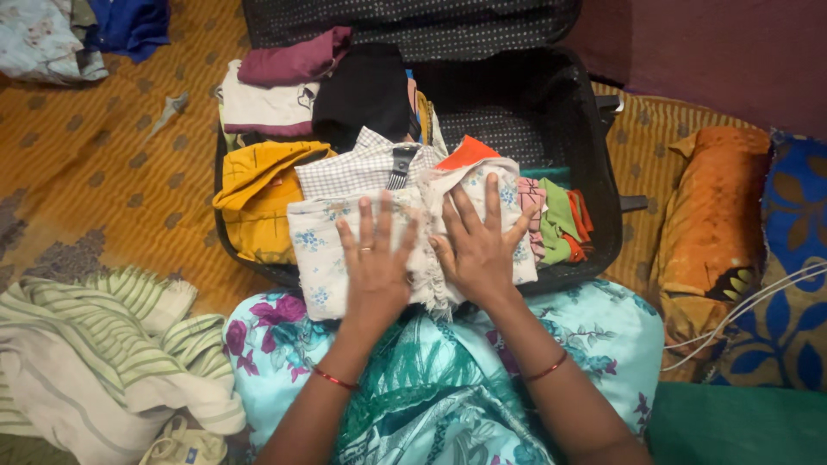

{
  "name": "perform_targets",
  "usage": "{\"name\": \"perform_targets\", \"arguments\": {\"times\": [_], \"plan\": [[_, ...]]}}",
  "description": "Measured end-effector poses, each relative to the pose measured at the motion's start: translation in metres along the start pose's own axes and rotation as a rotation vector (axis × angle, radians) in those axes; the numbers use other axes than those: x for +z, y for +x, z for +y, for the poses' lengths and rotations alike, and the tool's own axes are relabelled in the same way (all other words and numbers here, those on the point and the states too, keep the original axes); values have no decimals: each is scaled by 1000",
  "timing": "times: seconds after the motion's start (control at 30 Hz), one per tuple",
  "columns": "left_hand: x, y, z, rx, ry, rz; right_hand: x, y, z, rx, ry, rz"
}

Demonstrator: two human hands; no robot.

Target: The person packs clothes into a suitcase, including folding a pink patterned garment and a white floral cloth, and then smoothing out a striped towel before placing it inside.

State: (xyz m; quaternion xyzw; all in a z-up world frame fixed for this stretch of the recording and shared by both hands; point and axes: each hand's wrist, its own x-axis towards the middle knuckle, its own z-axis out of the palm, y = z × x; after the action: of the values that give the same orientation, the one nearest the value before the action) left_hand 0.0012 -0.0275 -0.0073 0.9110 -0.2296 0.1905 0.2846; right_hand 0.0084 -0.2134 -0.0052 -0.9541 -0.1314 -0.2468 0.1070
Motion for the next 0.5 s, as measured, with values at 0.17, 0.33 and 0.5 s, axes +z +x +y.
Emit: {"name": "perform_targets", "arguments": {"times": [0.17, 0.33, 0.5], "plan": [[10, 3, 17, 121, 213, -20, -1, -2, -2, 47, -56, -77], [5, 5, 11, 105, 112, -43, -14, -8, 20, 38, 226, -106], [8, 3, 8, 112, 96, -35, -34, -38, 54, 284, 556, 85]]}}
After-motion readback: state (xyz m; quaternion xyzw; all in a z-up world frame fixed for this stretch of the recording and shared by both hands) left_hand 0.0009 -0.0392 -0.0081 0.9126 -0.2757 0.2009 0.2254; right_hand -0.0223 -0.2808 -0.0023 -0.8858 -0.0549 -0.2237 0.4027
